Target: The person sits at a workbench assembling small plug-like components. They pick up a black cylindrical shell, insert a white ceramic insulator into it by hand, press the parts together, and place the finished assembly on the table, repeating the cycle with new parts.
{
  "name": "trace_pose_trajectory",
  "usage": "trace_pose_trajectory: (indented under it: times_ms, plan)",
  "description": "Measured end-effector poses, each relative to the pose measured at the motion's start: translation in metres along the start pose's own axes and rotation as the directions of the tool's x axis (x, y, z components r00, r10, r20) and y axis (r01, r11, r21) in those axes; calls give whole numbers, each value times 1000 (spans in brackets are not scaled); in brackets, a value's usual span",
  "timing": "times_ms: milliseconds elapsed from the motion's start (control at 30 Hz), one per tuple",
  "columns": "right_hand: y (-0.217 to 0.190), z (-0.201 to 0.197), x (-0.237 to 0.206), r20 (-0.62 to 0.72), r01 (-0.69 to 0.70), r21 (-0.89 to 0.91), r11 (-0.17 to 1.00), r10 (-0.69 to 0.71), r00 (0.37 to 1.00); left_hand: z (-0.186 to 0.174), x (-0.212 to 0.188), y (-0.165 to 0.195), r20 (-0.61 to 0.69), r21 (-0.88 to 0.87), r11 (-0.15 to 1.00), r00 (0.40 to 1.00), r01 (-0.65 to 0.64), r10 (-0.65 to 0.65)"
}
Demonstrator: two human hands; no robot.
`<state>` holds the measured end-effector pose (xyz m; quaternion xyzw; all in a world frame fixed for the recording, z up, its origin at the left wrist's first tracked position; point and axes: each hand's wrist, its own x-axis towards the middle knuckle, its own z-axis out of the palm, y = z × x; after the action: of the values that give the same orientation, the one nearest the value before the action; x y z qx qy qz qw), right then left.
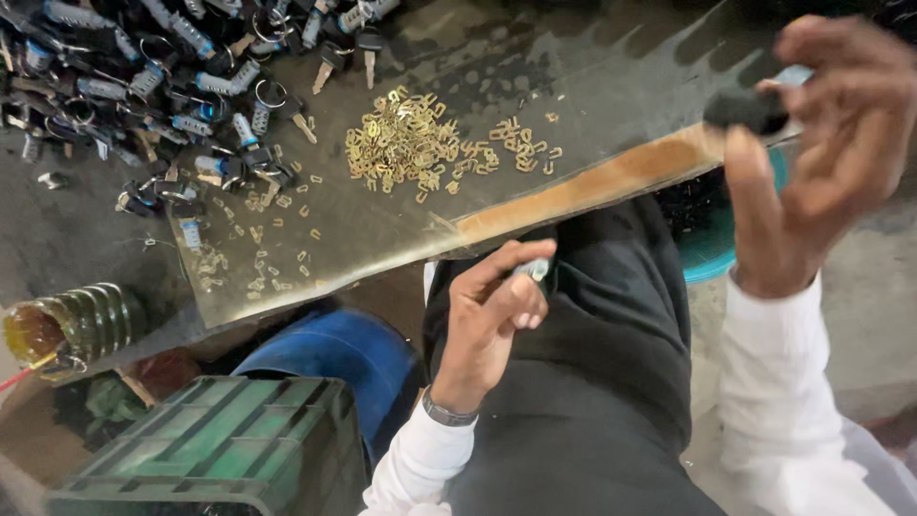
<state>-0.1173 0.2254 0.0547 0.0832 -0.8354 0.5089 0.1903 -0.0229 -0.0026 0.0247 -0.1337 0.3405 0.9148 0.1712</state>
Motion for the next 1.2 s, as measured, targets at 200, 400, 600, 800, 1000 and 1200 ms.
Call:
trace_pose_trajectory:
  times_ms: [200,400,600,800,1000,1200]
  plan:
    - [-3,8,-64,79,-218,523,824,208,975,4,3,7,26,-56,974,976,218,-217]
    - [2,24,-124,77,-325,630,705,360,930,-3,0,-15,55,-24,991,990,133,-131]
    - [-1,36,-140,16,-323,460,827,356,934,4,-3,-26,13,155,988,1000,5,-8]
    - [1,31,-139,16,-246,195,949,248,969,14,-8,-23,111,662,691,950,-290,292]
    - [-1,18,-138,255,-360,-22,933,354,900,8,-16,-39,262,825,449,936,-344,235]
    - [31,5,-156,300,-740,1,673,705,642,5,1,-52,626,779,-43,773,-626,102]
